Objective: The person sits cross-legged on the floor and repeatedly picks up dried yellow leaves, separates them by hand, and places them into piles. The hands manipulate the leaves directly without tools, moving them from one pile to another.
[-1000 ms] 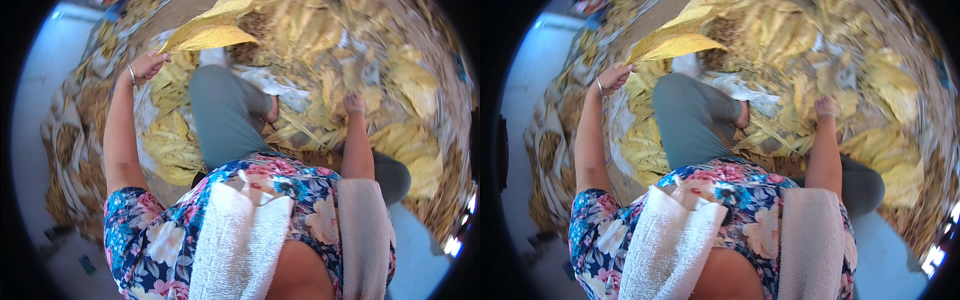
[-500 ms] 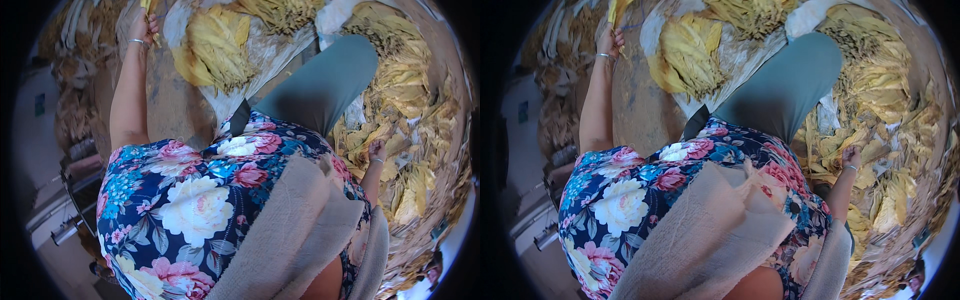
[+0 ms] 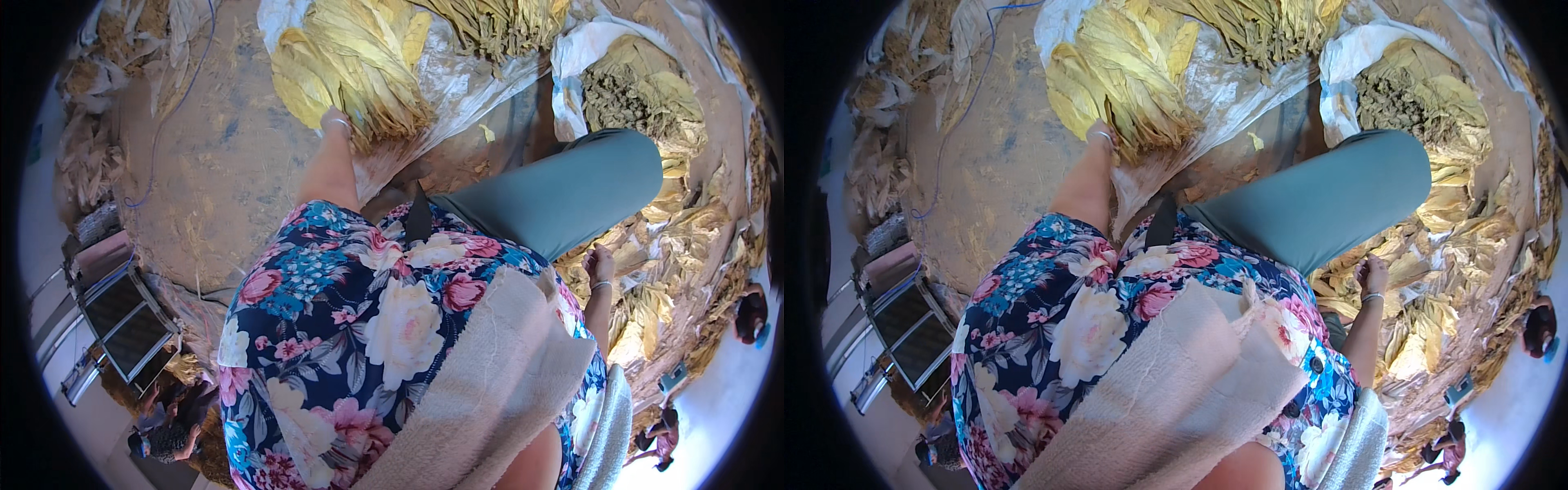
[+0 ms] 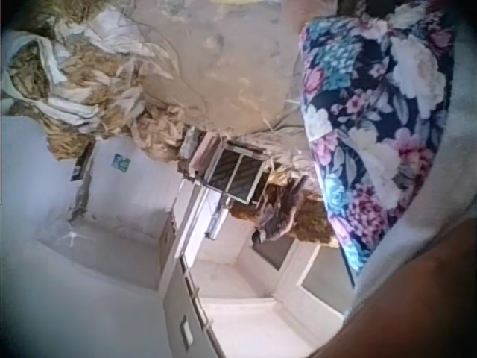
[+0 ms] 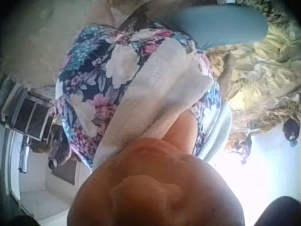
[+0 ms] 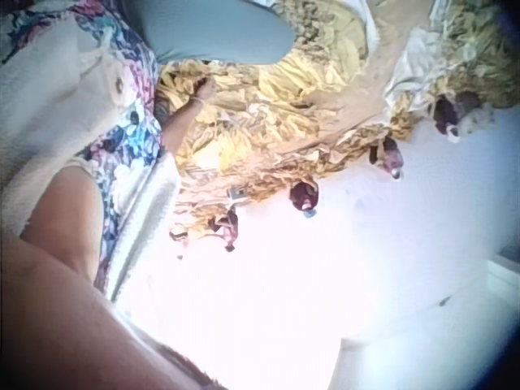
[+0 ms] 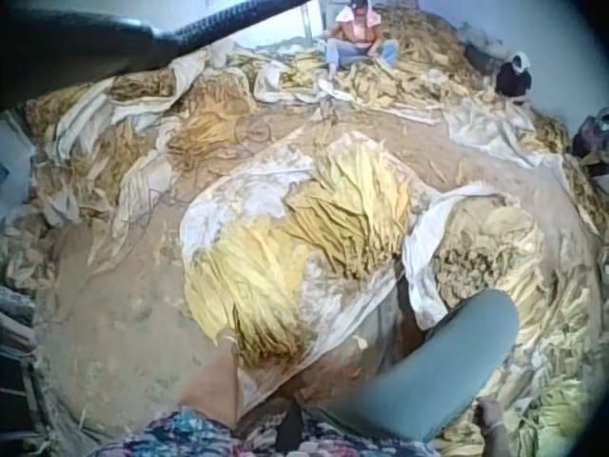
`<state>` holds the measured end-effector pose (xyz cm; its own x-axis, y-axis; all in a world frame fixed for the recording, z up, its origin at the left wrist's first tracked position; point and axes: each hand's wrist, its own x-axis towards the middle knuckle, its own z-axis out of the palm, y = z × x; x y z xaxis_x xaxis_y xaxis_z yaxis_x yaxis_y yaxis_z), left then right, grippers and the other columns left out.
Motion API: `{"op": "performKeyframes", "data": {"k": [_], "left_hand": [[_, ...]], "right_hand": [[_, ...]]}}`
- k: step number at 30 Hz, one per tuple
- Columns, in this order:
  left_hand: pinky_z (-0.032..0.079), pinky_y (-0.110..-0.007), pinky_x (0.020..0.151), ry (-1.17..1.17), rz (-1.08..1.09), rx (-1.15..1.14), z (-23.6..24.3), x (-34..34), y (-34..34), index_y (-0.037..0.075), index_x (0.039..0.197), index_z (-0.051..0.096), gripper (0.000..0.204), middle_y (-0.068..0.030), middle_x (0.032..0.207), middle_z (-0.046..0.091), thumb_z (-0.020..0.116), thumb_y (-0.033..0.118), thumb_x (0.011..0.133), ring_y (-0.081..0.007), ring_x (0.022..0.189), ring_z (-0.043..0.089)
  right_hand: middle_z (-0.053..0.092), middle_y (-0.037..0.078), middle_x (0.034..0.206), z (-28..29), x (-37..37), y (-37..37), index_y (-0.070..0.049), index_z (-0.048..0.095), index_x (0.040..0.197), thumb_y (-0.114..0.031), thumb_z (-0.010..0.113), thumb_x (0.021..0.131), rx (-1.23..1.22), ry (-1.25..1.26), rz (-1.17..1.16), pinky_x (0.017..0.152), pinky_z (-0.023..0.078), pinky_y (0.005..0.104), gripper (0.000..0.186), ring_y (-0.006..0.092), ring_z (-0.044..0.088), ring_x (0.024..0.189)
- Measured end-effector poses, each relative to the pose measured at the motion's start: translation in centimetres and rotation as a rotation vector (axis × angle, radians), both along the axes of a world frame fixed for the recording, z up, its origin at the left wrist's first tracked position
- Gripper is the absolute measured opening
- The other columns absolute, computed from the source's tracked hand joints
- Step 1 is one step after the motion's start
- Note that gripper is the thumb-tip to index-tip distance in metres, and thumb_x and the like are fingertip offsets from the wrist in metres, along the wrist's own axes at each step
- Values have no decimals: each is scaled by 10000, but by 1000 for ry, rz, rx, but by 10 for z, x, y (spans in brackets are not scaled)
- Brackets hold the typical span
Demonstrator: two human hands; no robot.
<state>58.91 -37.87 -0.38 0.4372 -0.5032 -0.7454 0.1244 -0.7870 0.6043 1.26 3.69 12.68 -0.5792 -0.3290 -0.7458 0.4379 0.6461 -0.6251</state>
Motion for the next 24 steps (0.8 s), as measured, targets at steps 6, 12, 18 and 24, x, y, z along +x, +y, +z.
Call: {"op": "performKeyframes", "data": {"k": [6, 12, 18, 24], "left_hand": [[448, -387, 415, 24, 107, 111, 11, -37, 12, 9, 927, 512, 262, -166, 693, 569, 379, 224, 856, -282, 595, 579], [466, -408, 489, -339, -806, 268, -32, 13, 21, -13, 912, 556, 274, -160, 768, 589, 405, 199, 825, -305, 609, 581], [468, -378, 667, -678, -1148, 215, -20, 29, 23, -25, 921, 588, 325, -187, 919, 596, 395, 217, 824, -318, 802, 585], [445, -382, 772, -912, -909, 137, 64, -6, 34, 42, 910, 624, 303, -169, 960, 592, 405, 230, 815, -313, 902, 568]], "right_hand": [[570, 30, 669, 17, 14, -6, -78, 534, 874, -195, 478, 834, 113, 108, 59, 434, 465, 241, 136, 113, 538, 495], [582, 44, 670, 45, 49, -54, -46, 550, 832, -182, 456, 821, 77, 234, 304, 447, 468, 259, 165, 150, 570, 537], [582, 43, 656, 38, 46, -47, -43, 557, 798, -157, 449, 823, 133, 200, 323, 449, 464, 256, 159, 146, 572, 545], [565, 46, 608, -1, 26, -7, -39, 558, 784, -149, 478, 810, 191, 150, 303, 425, 430, 228, 139, 127, 538, 479]]}}
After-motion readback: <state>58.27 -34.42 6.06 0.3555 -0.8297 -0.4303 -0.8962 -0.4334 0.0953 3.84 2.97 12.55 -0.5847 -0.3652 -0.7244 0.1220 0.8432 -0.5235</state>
